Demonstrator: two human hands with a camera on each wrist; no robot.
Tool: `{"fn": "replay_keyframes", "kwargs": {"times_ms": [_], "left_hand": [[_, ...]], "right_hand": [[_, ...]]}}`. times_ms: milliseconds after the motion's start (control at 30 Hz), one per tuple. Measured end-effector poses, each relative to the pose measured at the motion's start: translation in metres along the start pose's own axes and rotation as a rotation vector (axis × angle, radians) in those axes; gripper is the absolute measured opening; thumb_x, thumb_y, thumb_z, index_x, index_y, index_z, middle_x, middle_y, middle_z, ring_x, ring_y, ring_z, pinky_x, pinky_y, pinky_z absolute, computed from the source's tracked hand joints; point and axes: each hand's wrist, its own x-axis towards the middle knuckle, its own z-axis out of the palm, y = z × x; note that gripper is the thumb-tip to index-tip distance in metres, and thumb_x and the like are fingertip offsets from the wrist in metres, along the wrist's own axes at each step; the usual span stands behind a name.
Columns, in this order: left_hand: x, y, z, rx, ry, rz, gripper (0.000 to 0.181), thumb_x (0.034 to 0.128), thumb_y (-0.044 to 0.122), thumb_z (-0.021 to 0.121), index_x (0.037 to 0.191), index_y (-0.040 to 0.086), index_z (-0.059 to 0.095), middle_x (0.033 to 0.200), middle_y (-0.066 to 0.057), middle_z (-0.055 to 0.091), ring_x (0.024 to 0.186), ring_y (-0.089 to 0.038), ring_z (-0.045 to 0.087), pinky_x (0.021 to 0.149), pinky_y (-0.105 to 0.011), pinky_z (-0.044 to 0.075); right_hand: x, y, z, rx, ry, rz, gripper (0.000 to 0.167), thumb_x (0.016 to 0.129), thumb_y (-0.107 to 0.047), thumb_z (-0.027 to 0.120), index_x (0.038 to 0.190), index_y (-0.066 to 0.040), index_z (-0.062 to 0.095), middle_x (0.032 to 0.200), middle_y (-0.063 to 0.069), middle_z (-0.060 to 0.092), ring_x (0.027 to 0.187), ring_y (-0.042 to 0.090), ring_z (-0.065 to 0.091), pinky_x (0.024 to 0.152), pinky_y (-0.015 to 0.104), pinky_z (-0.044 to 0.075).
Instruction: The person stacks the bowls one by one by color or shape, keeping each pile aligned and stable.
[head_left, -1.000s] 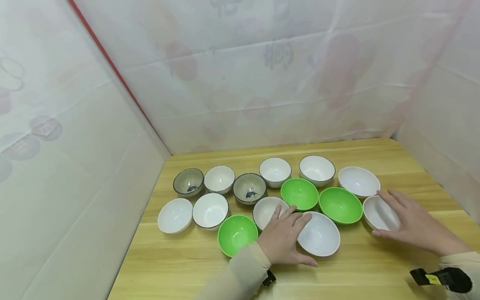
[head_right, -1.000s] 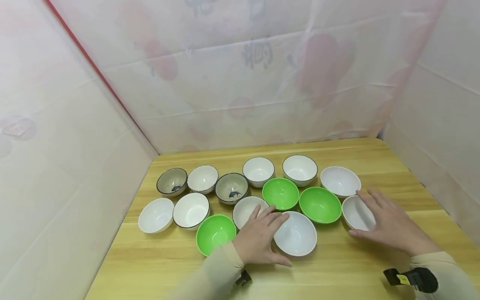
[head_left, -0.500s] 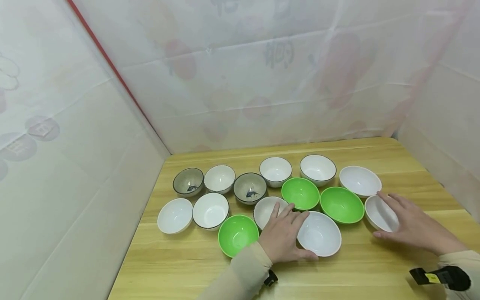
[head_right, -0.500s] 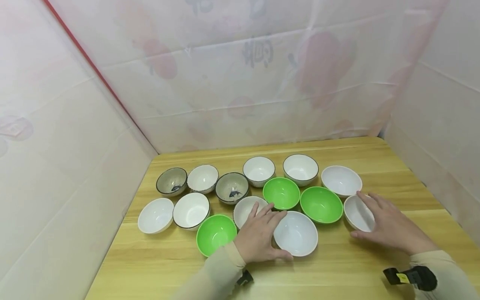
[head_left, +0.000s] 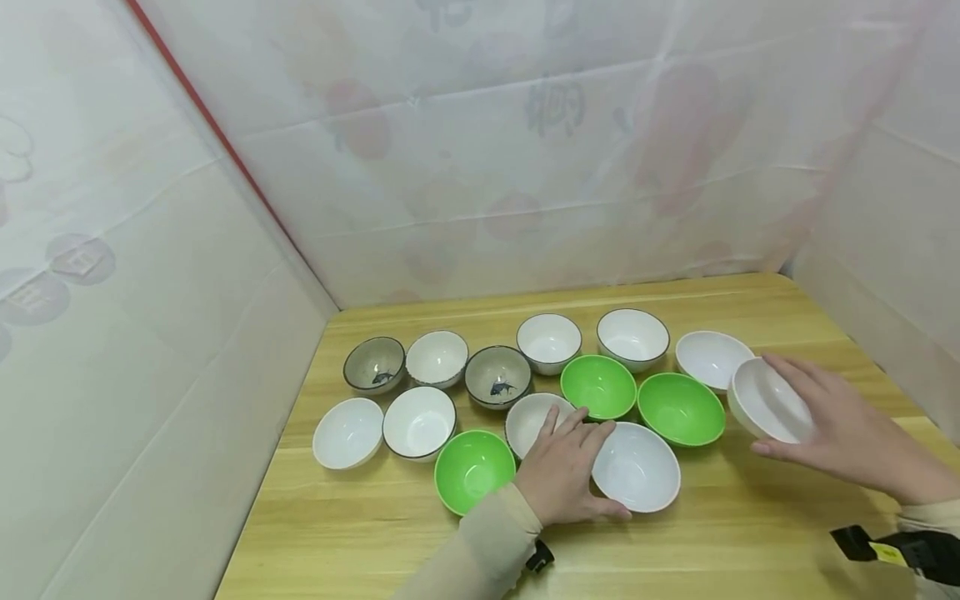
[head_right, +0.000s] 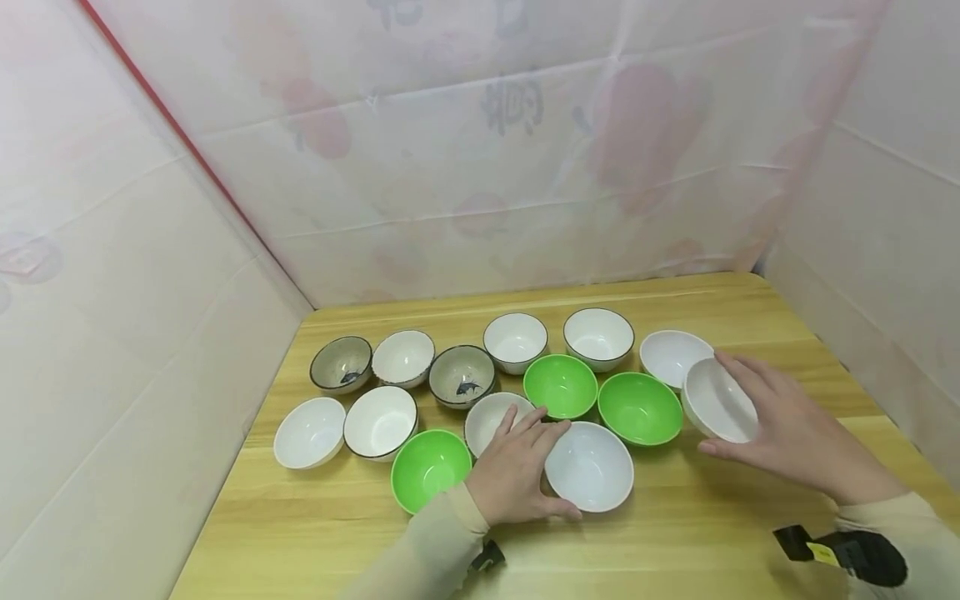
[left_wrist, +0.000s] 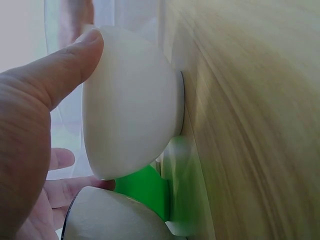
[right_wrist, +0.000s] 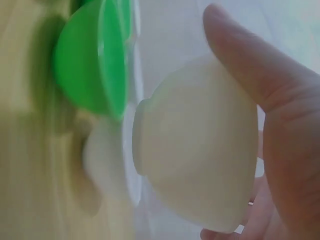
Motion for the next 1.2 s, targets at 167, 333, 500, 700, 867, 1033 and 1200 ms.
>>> {"fn": "replay_keyframes", "kwargs": {"times_ms": [167,333,500,700,867,1033,1200], "left_hand": [[-0.001,-0.001,0.000,-0.012,-0.013,-0.010,0.114,0.0624,0.083,0.062,0.148,0.013,0.033,0.137,0.003,0.053,0.139,-0.023,0.032,0.114,-0.053,0.018],[-0.001,-0.001,0.000,-0.001,-0.012,-0.020,0.118,0.0590,0.080,0.068,0.148,0.011,0.032,0.135,0.000,0.055,0.139,-0.022,0.033,0.114,-0.051,0.018],[-0.001,-0.001,0.000,0.000,-0.011,-0.019,0.120,0.0583,0.080,0.069,0.148,0.010,0.030,0.137,0.000,0.053,0.139,-0.021,0.033,0.114,-0.051,0.019],[0.000,-0.001,0.001,0.002,-0.013,-0.024,0.121,0.0593,0.081,0.067,0.149,0.009,0.028,0.140,-0.001,0.051,0.139,-0.021,0.033,0.114,-0.051,0.019],[0.000,-0.001,0.001,0.012,-0.001,-0.026,0.124,0.0589,0.081,0.067,0.149,0.006,0.027,0.140,-0.002,0.051,0.139,-0.019,0.033,0.114,-0.050,0.021],[0.000,-0.001,0.001,0.012,0.000,-0.039,0.128,0.0583,0.081,0.067,0.149,0.002,0.024,0.141,-0.004,0.049,0.139,-0.019,0.033,0.114,-0.050,0.021],[0.000,-0.001,0.002,0.015,-0.003,-0.055,0.133,0.0580,0.082,0.067,0.150,-0.001,0.018,0.144,-0.005,0.046,0.139,-0.019,0.033,0.113,-0.051,0.021]], "right_hand": [[0.014,-0.026,-0.001,0.071,-0.003,-0.092,0.122,0.049,-0.041,0.094,0.151,-0.017,0.032,0.139,0.023,0.044,0.118,0.045,0.042,0.093,0.061,0.032],[0.027,-0.053,0.007,0.087,-0.057,-0.148,0.122,0.049,-0.049,0.092,0.150,-0.016,0.033,0.145,0.012,0.040,0.126,0.038,0.040,0.099,0.043,0.034],[0.035,-0.072,0.021,0.058,-0.079,-0.234,0.124,0.049,-0.057,0.089,0.151,-0.015,0.033,0.145,0.011,0.040,0.127,0.029,0.040,0.097,0.029,0.038],[0.039,-0.086,0.038,0.104,-0.094,-0.319,0.120,0.052,-0.058,0.087,0.149,-0.012,0.034,0.146,0.009,0.039,0.128,0.025,0.039,0.096,0.028,0.038],[0.039,-0.094,0.050,0.104,-0.099,-0.371,0.118,0.054,-0.066,0.082,0.147,-0.010,0.037,0.144,0.010,0.041,0.125,0.022,0.041,0.089,0.035,0.045],[0.037,-0.099,0.060,0.092,-0.116,-0.389,0.119,0.054,-0.072,0.078,0.147,-0.010,0.039,0.143,0.013,0.042,0.127,0.025,0.041,0.092,0.041,0.043],[0.034,-0.102,0.067,0.095,-0.106,-0.394,0.119,0.052,-0.073,0.079,0.147,-0.011,0.040,0.143,0.013,0.043,0.126,0.024,0.043,0.086,0.045,0.049]]}}
